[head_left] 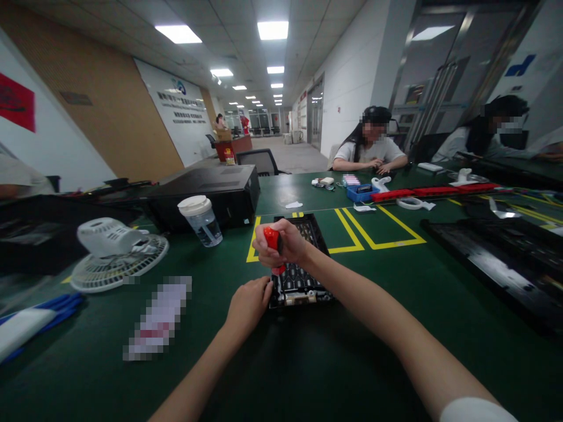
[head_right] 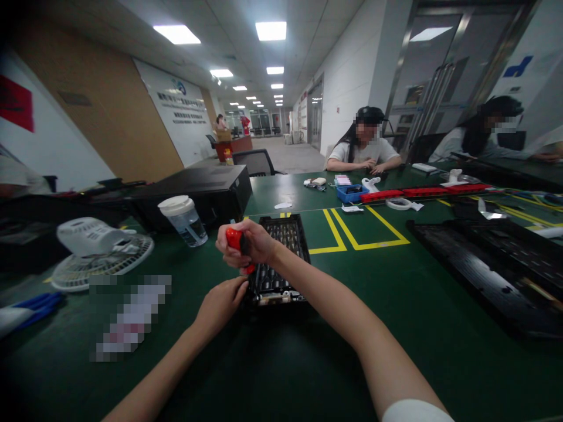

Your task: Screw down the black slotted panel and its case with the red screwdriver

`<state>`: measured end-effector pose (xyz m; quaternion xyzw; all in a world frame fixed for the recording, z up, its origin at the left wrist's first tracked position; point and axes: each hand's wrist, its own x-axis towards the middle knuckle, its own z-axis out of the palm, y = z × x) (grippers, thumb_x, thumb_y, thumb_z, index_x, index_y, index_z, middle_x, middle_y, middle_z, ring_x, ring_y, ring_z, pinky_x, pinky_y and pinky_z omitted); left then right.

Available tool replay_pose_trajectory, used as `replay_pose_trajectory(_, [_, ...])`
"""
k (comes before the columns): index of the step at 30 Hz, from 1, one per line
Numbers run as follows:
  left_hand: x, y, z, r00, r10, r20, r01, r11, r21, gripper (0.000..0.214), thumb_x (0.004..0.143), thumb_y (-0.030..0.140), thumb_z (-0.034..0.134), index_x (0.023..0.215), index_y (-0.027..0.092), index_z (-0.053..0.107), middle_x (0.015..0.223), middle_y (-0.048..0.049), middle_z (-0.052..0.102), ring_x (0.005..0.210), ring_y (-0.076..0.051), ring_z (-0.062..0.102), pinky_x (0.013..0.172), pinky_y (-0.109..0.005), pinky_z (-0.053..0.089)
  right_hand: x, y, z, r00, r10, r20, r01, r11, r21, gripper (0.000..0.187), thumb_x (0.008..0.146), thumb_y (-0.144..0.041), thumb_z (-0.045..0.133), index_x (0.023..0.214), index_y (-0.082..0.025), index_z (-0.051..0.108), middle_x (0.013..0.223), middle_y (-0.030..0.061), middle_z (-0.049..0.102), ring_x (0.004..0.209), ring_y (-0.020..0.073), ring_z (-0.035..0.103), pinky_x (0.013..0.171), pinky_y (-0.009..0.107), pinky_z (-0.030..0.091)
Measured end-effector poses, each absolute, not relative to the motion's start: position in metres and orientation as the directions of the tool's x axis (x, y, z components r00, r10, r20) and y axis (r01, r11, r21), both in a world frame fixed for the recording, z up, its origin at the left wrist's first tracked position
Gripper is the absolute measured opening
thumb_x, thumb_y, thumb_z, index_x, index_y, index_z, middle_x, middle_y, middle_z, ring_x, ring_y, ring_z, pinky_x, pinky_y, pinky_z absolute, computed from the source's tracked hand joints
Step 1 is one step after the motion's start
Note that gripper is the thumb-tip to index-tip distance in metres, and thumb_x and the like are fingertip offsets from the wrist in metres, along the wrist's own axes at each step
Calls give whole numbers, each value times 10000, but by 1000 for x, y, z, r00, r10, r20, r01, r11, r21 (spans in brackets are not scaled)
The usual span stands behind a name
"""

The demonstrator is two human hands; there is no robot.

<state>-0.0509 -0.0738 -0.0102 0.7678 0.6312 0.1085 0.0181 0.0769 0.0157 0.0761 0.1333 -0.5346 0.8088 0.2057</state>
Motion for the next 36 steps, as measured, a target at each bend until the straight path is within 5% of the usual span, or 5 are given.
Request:
replay_pose_trajectory(15, [-50,-75,-8,189,971,149,966,-211,147,297,917,323,307,989,227,578,960,-36,674,865,-177,621,709,-255,408,78,6,75,-823,176,541,-568,-304,-765,265,778,-370,404,773,-127,511,539,-41,457,339,55,371,330,175,311])
replay_pose_trajectory(36, [-46,-76,-4,141,985,97,974,-155,163,303,917,303,309,1003,201,582,970,-54,670,882,-173,616,735,-256,411,79,-7,77,-802,360,477,-562,-182,-807,273,755,-413,460,762,-143,502,541,-53,496,338,51,384,329,171,284])
